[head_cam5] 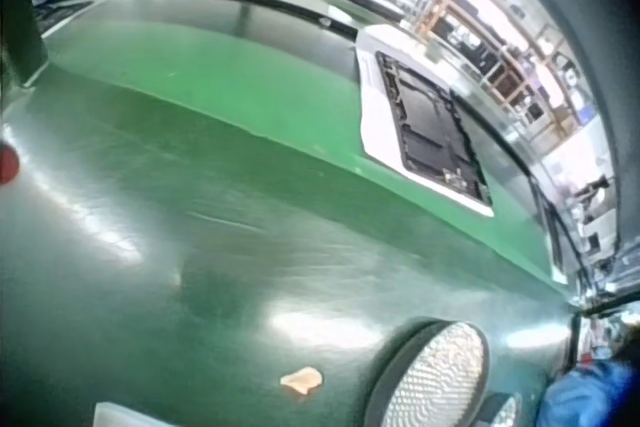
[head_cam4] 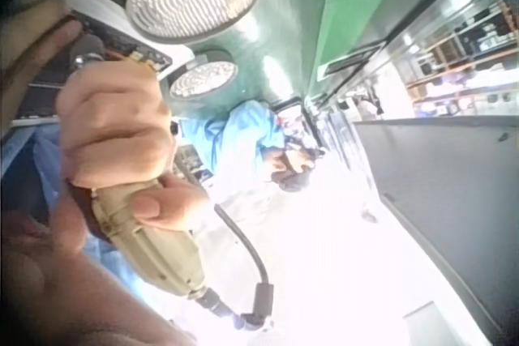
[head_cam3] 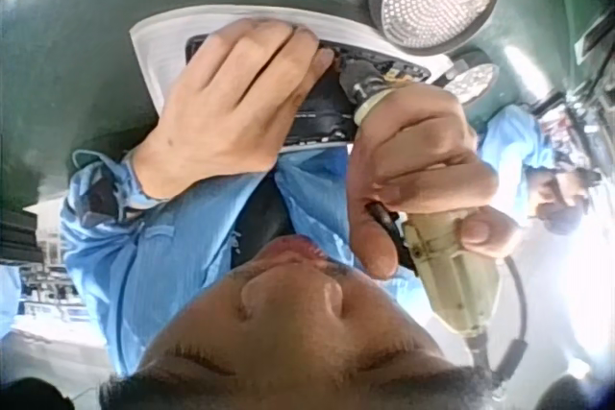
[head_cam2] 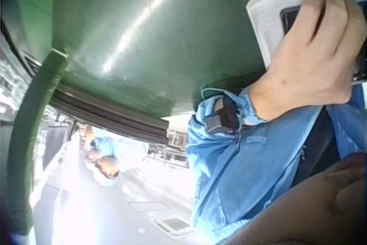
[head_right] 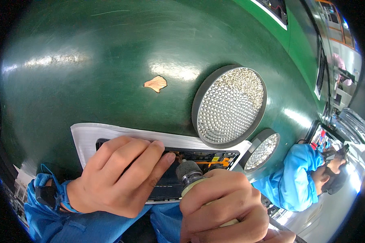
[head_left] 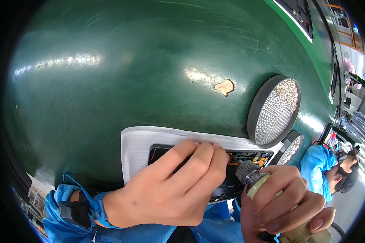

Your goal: The person assembles the internal electronic components and ribbon cables into a tablet chassis by securing them with screws using an electric screwdriver.

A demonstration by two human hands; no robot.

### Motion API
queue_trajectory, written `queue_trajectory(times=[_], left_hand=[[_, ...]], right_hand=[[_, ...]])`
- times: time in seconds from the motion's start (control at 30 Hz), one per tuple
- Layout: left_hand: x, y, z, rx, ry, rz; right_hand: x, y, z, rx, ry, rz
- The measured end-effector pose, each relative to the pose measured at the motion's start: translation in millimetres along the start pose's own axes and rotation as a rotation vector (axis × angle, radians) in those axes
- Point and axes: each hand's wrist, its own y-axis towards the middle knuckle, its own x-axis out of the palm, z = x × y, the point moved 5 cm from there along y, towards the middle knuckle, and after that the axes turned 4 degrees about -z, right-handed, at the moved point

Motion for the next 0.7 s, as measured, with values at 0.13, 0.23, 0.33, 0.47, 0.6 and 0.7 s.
queue_trajectory(times=[0.13, 0.23, 0.33, 0.47, 0.6, 0.7], left_hand=[[2.8, -1.5, 0.3, 0.0, 0.029, 0.005], [1.7, -0.8, 2.8, -0.012, 0.01, 0.027], [1.1, -0.4, 2.0, -0.006, 0.011, 0.013], [-3.1, 0.2, 1.6, 0.0, 0.0, -0.021], [-6.0, 0.1, 4.9, 0.014, 0.042, -0.068], [-4.9, 1.7, 4.6, 0.045, 0.091, -0.065]], right_hand=[[2.4, -0.4, 1.5, 0.045, -0.006, -0.018], [-26.9, -38.9, -5.9, -0.139, 0.093, 0.176], [3.4, -5.3, 10.9, -0.168, -0.039, 0.107], [1.0, -0.8, 7.9, -0.14, -0.031, 0.064], [-8.7, 2.5, -1.7, -0.049, -0.008, -0.022], [-35.7, 3.0, -9.2, -0.262, -0.052, 0.282]])
